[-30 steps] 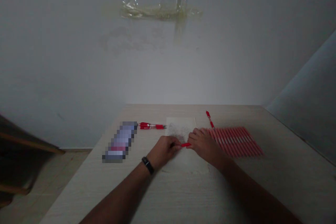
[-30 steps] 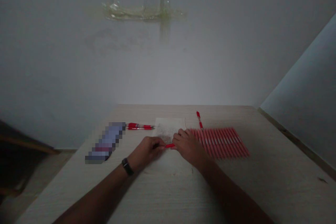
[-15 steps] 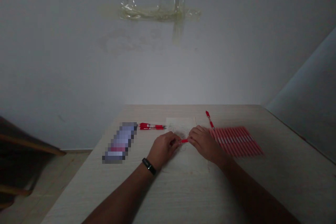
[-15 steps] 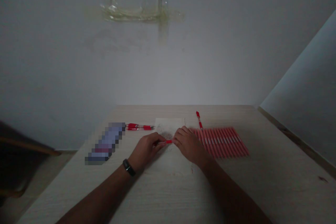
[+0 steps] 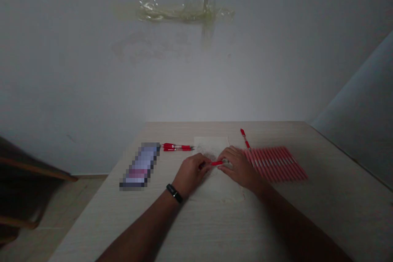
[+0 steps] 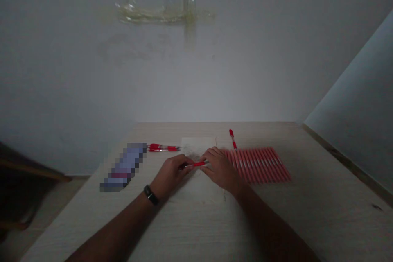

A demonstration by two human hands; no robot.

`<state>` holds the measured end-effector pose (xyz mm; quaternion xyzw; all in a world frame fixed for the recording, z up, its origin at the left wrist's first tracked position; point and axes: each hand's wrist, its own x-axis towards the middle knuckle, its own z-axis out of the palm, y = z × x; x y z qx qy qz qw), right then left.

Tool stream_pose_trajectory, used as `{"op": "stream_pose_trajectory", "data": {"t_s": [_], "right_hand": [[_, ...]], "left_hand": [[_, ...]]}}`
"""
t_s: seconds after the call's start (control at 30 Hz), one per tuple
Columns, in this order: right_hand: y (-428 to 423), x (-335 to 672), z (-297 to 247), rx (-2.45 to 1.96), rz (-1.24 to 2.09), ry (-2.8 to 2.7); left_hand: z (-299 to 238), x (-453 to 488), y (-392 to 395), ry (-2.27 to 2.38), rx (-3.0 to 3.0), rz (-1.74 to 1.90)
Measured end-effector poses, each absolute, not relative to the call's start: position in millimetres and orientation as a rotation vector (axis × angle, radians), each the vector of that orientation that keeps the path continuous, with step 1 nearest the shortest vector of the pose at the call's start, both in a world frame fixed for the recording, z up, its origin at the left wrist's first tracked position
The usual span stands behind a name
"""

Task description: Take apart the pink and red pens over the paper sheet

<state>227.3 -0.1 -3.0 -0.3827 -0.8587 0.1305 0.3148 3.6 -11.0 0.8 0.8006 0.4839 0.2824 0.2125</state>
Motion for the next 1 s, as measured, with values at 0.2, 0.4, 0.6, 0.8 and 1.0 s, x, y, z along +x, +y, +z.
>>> {"op": "stream_pose_trajectory", "data": {"t_s": [0.2, 0.4, 0.6, 0.8, 1.0], "right_hand": [[3.4, 234.3, -3.3, -0.999, 0.352, -2.258], [3.9, 233.1, -3.8, -0.995, 0.323, -2.320], [3.1, 233.1, -5.0, -1.018, 0.338, -2.284], [1.3, 233.1, -2.5, -1.035, 0.346, -2.272], [2.7, 232.2, -4.7, -1.016, 0.345, -2.317]], "left_hand": [[4.8, 2.4, -12.1, 1.375, 2.236, 0.779], [2.1, 0.4, -11.3, 1.371, 2.276, 0.750], [2.8, -0.7, -11.0, 1.368, 2.306, 0.738], [5.9, -1.0, -11.1, 1.379, 2.295, 0.761], [7.1, -1.1, -12.6, 1.375, 2.302, 0.764]]}}
